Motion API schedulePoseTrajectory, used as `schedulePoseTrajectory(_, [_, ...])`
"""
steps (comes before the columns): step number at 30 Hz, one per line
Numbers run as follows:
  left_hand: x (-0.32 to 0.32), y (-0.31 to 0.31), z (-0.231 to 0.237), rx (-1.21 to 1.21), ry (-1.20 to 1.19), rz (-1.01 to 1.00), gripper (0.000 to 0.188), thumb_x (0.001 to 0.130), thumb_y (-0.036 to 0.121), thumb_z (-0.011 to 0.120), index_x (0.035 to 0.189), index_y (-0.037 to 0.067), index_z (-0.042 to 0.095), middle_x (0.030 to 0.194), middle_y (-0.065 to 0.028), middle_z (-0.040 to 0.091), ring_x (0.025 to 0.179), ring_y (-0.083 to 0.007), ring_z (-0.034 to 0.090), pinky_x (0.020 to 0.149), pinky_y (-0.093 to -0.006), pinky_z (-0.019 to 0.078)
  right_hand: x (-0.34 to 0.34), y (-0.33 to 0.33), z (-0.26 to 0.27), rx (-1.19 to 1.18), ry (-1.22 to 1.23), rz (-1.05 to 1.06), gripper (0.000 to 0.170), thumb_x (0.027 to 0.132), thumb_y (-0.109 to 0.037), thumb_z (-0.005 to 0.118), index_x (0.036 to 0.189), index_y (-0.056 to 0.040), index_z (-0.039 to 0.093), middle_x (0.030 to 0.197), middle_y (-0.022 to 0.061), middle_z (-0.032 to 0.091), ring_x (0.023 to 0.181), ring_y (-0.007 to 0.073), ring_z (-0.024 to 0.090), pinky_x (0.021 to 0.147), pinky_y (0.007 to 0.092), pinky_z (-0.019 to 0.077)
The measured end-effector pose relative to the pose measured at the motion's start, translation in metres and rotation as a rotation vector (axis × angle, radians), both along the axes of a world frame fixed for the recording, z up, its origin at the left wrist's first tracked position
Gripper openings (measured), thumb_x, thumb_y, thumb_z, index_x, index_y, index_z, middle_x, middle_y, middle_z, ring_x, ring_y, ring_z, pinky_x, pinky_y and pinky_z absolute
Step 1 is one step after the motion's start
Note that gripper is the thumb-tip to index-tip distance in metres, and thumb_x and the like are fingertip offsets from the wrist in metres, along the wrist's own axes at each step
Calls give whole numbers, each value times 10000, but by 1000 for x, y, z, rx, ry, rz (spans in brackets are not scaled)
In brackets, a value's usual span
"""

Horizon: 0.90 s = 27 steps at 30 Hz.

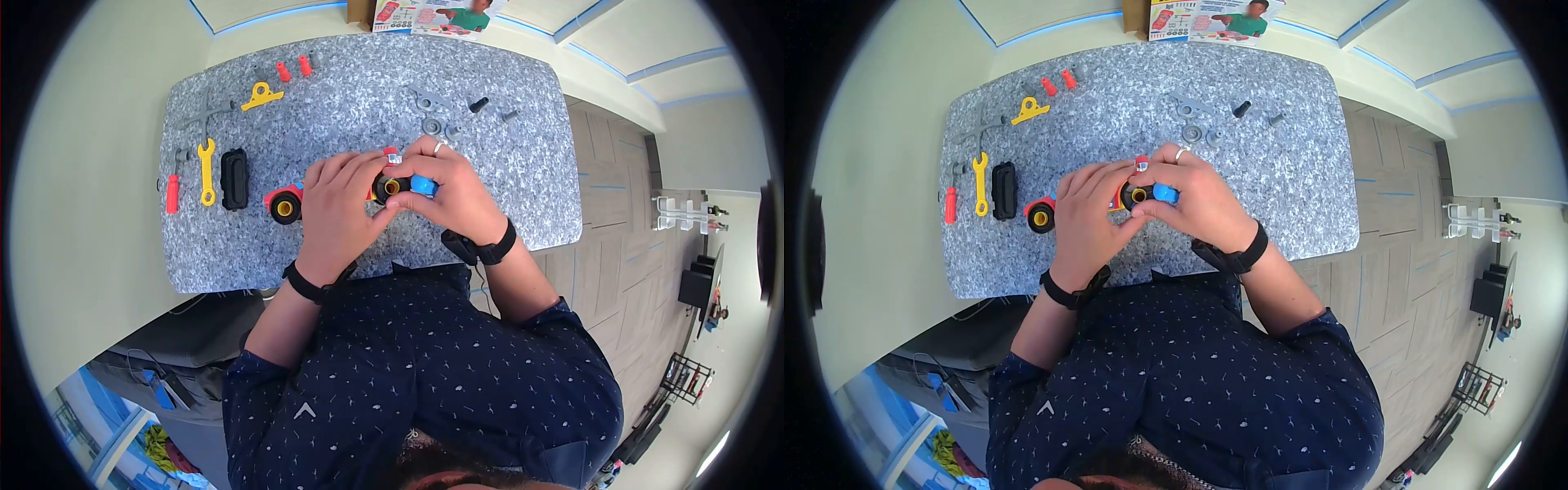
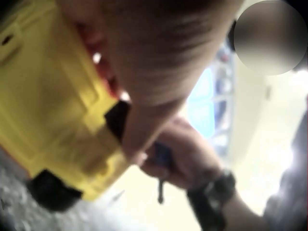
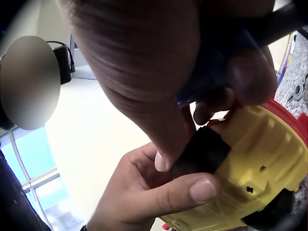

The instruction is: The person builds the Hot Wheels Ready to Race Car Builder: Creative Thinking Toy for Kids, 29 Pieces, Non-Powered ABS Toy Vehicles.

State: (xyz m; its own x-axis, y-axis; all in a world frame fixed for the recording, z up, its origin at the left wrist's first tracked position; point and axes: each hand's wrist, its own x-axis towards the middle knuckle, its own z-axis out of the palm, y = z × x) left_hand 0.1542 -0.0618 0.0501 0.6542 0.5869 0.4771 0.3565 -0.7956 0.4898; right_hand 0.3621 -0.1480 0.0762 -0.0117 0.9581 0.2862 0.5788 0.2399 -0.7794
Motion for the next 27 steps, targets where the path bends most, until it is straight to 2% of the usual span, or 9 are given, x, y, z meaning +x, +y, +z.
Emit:
schedulePoseTrajectory(4, [0,0,-1,-4,0,7,598,812,376,946,1311,105,757,1342,-24,774,1267,-267,689,1106,-471,466,-10,-3,0,6,-66,-67,414,824,-147,970,1204,-94,815,1175,104,710,1062,341,738,897,420,616])
schedulePoseTrajectory(10, [-1,-2,4,-38,-3,-11,611,814,370,952,1330,114,748,1364,-23,772,1284,-266,690,1112,-467,460,-6,-6,3,-46,-69,-19,405,843,-138,959,1221,-99,819,1222,104,702,1078,346,740,930,429,617])
schedulePoseTrajectory(13, [0,-3,4,-45,8,-6,619,797,363,971,1327,123,760,1377,-23,780,1297,-265,695,1117,-455,459,-1,-5,-1,-2,57,4,393,862,-126,952,1234,-97,827,1186,111,723,1063,339,745,942,426,602])
schedulePoseTrajectory(16, [-2,-3,7,-42,13,-18,636,789,383,979,1321,112,758,1384,-27,777,1305,-270,688,1125,-458,452,18,-9,-3,134,67,-152,378,889,-118,940,1250,-93,832,1144,119,748,1065,328,742,946,417,582])
schedulePoseTrajectory(17, [-3,-4,8,-36,11,-15,645,783,389,983,1319,109,757,1384,-28,777,1306,-272,686,1127,-459,450,34,-11,-11,141,60,-266,367,925,-131,919,1279,-93,829,1114,133,770,1082,323,740,930,402,569])
schedulePoseTrajectory(19, [-5,-8,8,-30,11,-8,659,774,400,989,1314,104,756,1385,-30,777,1309,-275,684,1133,-461,444,63,-14,-18,80,-99,-525,408,954,-154,895,1350,-106,807,1239,175,762,1115,360,735,944,433,581])
schedulePoseTrajectory(22, [-7,-10,8,-32,9,-24,677,766,408,992,1314,96,746,1387,-32,767,1303,-276,678,1138,-467,437,100,-10,-45,-41,-362,-635,466,977,-190,877,1424,-115,773,1370,226,720,1184,406,728,991,468,593])
schedulePoseTrajectory(23, [-7,-10,10,-37,6,-33,683,766,404,990,1319,93,738,1385,-32,758,1295,-274,673,1137,-471,435,110,-8,-52,-117,-378,-619,510,978,-213,872,1464,-120,749,1463,260,670,1259,442,706,1056,499,588])
schedulePoseTrajectory(27, [-6,-10,11,-49,10,-30,675,777,451,989,1304,104,751,1403,-32,769,1305,-276,682,1130,-466,437,142,10,-92,-84,-505,-589,535,969,-217,878,1474,-108,740,1414,269,699,1287,453,698,1090,500,576])
